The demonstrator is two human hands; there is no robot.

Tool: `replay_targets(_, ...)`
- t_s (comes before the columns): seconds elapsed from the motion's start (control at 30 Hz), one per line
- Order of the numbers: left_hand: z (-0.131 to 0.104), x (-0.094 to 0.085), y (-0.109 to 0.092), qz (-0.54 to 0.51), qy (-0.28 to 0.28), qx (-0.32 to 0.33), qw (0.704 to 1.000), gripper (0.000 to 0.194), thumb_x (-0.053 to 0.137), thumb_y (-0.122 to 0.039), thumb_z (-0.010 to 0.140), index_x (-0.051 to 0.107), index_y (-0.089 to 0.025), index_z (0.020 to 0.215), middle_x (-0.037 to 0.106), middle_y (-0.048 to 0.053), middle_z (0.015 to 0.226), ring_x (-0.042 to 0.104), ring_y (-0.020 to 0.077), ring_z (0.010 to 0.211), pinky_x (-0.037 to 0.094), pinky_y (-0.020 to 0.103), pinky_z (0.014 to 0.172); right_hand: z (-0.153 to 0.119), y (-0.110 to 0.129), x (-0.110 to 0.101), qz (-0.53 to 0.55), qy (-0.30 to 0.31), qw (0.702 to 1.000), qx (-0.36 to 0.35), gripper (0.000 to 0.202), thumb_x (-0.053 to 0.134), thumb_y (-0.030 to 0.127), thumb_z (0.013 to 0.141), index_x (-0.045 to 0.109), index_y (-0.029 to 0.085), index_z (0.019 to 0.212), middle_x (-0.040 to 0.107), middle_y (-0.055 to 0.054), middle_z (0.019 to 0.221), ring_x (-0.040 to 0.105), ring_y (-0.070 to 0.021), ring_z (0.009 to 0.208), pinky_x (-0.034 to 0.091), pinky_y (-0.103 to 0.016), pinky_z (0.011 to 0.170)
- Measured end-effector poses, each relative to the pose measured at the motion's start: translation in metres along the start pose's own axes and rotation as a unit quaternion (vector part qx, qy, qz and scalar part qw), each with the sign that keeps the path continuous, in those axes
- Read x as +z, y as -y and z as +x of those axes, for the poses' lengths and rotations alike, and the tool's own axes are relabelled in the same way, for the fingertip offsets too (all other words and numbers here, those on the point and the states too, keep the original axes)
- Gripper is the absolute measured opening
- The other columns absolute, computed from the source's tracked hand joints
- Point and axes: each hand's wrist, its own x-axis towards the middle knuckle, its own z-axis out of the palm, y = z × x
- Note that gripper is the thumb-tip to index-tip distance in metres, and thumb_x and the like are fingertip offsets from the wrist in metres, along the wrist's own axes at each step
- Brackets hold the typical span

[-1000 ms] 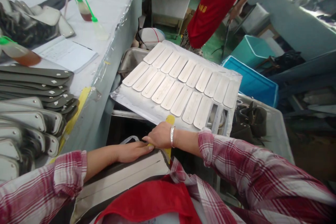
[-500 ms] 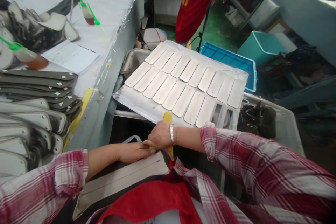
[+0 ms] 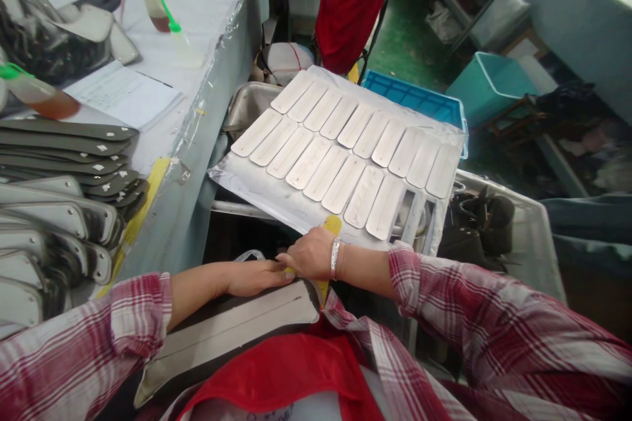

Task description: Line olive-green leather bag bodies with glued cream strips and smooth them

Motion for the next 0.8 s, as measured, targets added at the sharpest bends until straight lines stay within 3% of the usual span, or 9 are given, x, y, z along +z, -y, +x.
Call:
replay_targets(0.2, -0.006, 0.001, 0.006, -0.012, -0.005, 0.027, 1.0, 0.059, 0.026, -0.057, 0.088, 0.043, -0.018, 0.129, 0.047, 0.004, 0.129, 0.04, 0.0183, 0.121, 0.022, 0.024, 0.105, 0.011, 0.003, -0.005, -0.01, 0.02, 0.999, -0.028, 0.056, 0.016, 0.043, 0.093, 0.065, 0.018, 0.082, 0.068, -0.008, 0.083, 0.063, -0.0237, 0.08, 0.04, -0.031, 0.059)
replay_targets(0.37, -0.011, -0.001, 0.009, -0.009, 0.013, -0.013, 1.0, 0.061, 0.026, -0.06, 0.086, 0.05, -0.017, 0.122, 0.051, 0.006, 0.125, 0.046, 0.0214, 0.114, 0.028, 0.028, 0.102, 0.025, 0.005, -0.011, -0.03, 0.03, 0.994, -0.105, 0.054, 0.019, 0.043, 0.093, 0.066, 0.018, 0.081, 0.069, -0.007, 0.085, 0.062, -0.0219, 0.08, 0.041, -0.031, 0.063)
replay_targets(0.53, -0.003, 0.002, 0.006, 0.0, 0.016, 0.024, 1.0, 0.062, 0.024, -0.059, 0.087, 0.04, -0.018, 0.13, 0.042, 0.005, 0.134, 0.037, 0.0193, 0.123, 0.02, 0.025, 0.106, 0.009, 0.003, -0.003, -0.022, 0.026, 0.999, -0.032, 0.056, 0.016, 0.043, 0.093, 0.065, 0.02, 0.08, 0.068, -0.006, 0.084, 0.063, -0.0222, 0.081, 0.04, -0.03, 0.061)
replay_targets(0.63, 0.001, 0.003, 0.002, 0.004, 0.025, 0.021, 0.999, 0.061, 0.023, -0.059, 0.087, 0.038, -0.019, 0.132, 0.044, 0.005, 0.133, 0.04, 0.0189, 0.121, 0.022, 0.027, 0.105, -0.002, 0.003, 0.003, -0.013, 0.01, 1.0, 0.016, 0.053, 0.018, 0.042, 0.093, 0.065, 0.021, 0.082, 0.069, -0.004, 0.083, 0.063, -0.0208, 0.081, 0.039, -0.029, 0.058)
replay_targets(0.8, -0.002, -0.001, 0.002, -0.004, 0.022, 0.02, 1.0, 0.06, 0.025, -0.058, 0.087, 0.039, -0.02, 0.131, 0.042, 0.004, 0.135, 0.037, 0.02, 0.123, 0.02, 0.027, 0.106, 0.004, 0.008, -0.003, -0.001, 0.031, 0.999, 0.015, 0.054, 0.018, 0.042, 0.093, 0.066, 0.021, 0.083, 0.069, -0.005, 0.085, 0.063, -0.0213, 0.083, 0.04, -0.03, 0.061)
